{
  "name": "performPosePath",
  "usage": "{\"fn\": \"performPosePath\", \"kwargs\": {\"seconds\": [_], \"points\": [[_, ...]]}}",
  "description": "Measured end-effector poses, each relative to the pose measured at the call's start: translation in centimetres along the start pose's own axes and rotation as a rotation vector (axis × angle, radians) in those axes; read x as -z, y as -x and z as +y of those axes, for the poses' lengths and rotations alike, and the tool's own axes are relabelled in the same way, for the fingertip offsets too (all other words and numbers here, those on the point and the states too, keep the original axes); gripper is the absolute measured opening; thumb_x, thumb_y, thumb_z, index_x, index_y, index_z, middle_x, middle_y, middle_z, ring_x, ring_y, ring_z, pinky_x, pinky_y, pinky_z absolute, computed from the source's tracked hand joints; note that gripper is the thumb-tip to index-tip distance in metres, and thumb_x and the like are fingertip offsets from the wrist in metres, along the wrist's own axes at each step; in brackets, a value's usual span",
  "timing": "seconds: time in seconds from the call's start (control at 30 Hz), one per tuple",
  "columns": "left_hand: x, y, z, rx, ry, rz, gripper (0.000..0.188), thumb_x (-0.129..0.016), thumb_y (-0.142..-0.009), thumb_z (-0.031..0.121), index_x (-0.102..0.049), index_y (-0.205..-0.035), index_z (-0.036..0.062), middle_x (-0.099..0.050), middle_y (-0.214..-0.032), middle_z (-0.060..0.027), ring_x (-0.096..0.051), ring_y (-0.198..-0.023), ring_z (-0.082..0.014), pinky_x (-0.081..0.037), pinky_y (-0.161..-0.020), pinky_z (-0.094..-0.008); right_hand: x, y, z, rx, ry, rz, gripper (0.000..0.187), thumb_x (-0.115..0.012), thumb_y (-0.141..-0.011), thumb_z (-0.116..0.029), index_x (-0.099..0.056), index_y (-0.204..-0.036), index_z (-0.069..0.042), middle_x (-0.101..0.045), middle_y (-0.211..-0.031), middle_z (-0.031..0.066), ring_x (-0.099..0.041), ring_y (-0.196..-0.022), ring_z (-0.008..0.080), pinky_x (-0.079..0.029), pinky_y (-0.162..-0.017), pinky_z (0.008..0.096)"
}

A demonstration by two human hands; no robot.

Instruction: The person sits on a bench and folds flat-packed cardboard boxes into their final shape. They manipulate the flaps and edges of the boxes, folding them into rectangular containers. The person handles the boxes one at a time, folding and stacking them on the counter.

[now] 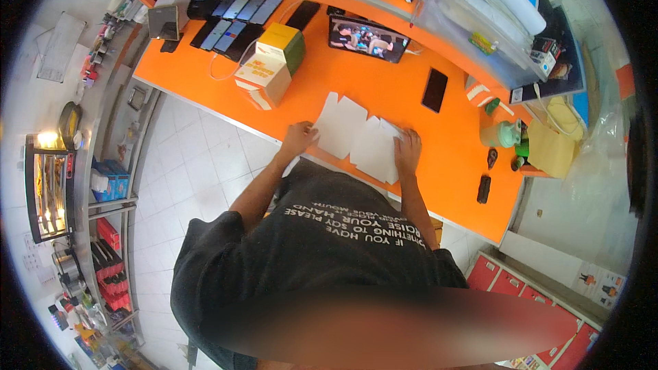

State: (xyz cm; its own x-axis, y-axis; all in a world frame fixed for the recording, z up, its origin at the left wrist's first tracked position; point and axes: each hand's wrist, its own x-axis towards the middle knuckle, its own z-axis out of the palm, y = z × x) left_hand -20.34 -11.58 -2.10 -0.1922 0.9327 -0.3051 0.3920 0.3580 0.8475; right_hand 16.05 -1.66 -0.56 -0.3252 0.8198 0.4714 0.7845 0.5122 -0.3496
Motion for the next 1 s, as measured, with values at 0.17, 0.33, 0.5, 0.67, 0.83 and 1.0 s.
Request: {"fn": "performPosePath", "kwargs": {"seconds": [0.17, 0.33, 0.5, 0.67, 0.83, 1.0], "points": [[0.5, 4.6, 11.8, -0.523, -0.559, 0.572, 0.033, -0.073, -0.087, 0.018, -0.066, -0.115, 0.0023, -0.070, -0.104, -0.0149, -0.066, -0.100, -0.0333, -0.053, -0.084, -0.0370, 2.1, -1.1, -0.1, -0.078, -0.124, -0.174, 0.014, -0.061, -0.086, -0.004, -0.060, -0.100, -0.003, -0.064, -0.100, 0.0159, -0.058, -0.097, 0.0378, -0.044, -0.089, 0.0496], [2.1, 8.0, 20.4, -0.319, 0.128, -0.353, 0.042, -0.076, -0.085, 0.028, -0.064, -0.121, 0.0075, -0.071, -0.111, -0.0120, -0.067, -0.103, -0.0203, -0.053, -0.084, -0.0347, 16.0, -8.6, -9.0, 0.096, -0.259, 0.246, 0.009, -0.062, -0.086, 0.003, -0.059, -0.093, -0.002, -0.071, -0.101, 0.0161, -0.064, -0.103, 0.0387, -0.045, -0.097, 0.0485], [0.7, 8.9, 26.9, -0.492, 0.905, -0.195, 0.046, -0.076, -0.086, 0.030, -0.062, -0.122, 0.0056, -0.067, -0.116, -0.0123, -0.064, -0.105, -0.0184, -0.052, -0.085, -0.0330, 19.3, -11.6, -13.9, 0.427, -0.355, 0.180, 0.015, -0.058, -0.087, 0.010, -0.062, -0.099, 0.001, -0.069, -0.108, 0.0175, -0.062, -0.117, 0.0392, -0.049, -0.097, 0.0480], [1.5, 8.4, 27.9, -0.554, 0.636, -0.319, 0.057, -0.066, -0.096, 0.036, -0.044, -0.137, 0.0029, -0.056, -0.127, -0.0126, -0.055, -0.112, -0.0213, -0.049, -0.091, -0.0392, 17.7, -11.4, -16.6, 0.402, -0.387, 0.050, 0.026, -0.061, -0.086, 0.007, -0.068, -0.111, 0.000, -0.059, -0.123, 0.0204, -0.056, -0.124, 0.0429, -0.050, -0.100, 0.0494], [-0.2, 9.3, 26.6, -0.630, 0.906, -0.253, 0.057, -0.054, -0.102, 0.031, -0.032, -0.147, 0.0043, -0.052, -0.133, -0.0134, -0.053, -0.121, -0.0198, -0.048, -0.100, -0.0392, 16.2, -10.0, -18.8, 0.291, -0.516, 0.131, 0.020, -0.062, -0.087, 0.004, -0.065, -0.108, 0.004, -0.055, -0.129, 0.0208, -0.052, -0.126, 0.0473, -0.047, -0.102, 0.0527], [2.1, 9.5, 24.3, -0.356, 0.892, -0.209, 0.051, -0.060, -0.100, 0.028, -0.043, -0.140, 0.0023, -0.058, -0.127, -0.0121, -0.057, -0.118, -0.0211, -0.050, -0.100, -0.0384, 15.6, -10.7, -18.8, 0.322, -0.541, 0.088, 0.016, -0.061, -0.088, 0.008, -0.067, -0.103, 0.006, -0.061, -0.122, 0.0218, -0.057, -0.122, 0.0440, -0.048, -0.100, 0.0500]]}}
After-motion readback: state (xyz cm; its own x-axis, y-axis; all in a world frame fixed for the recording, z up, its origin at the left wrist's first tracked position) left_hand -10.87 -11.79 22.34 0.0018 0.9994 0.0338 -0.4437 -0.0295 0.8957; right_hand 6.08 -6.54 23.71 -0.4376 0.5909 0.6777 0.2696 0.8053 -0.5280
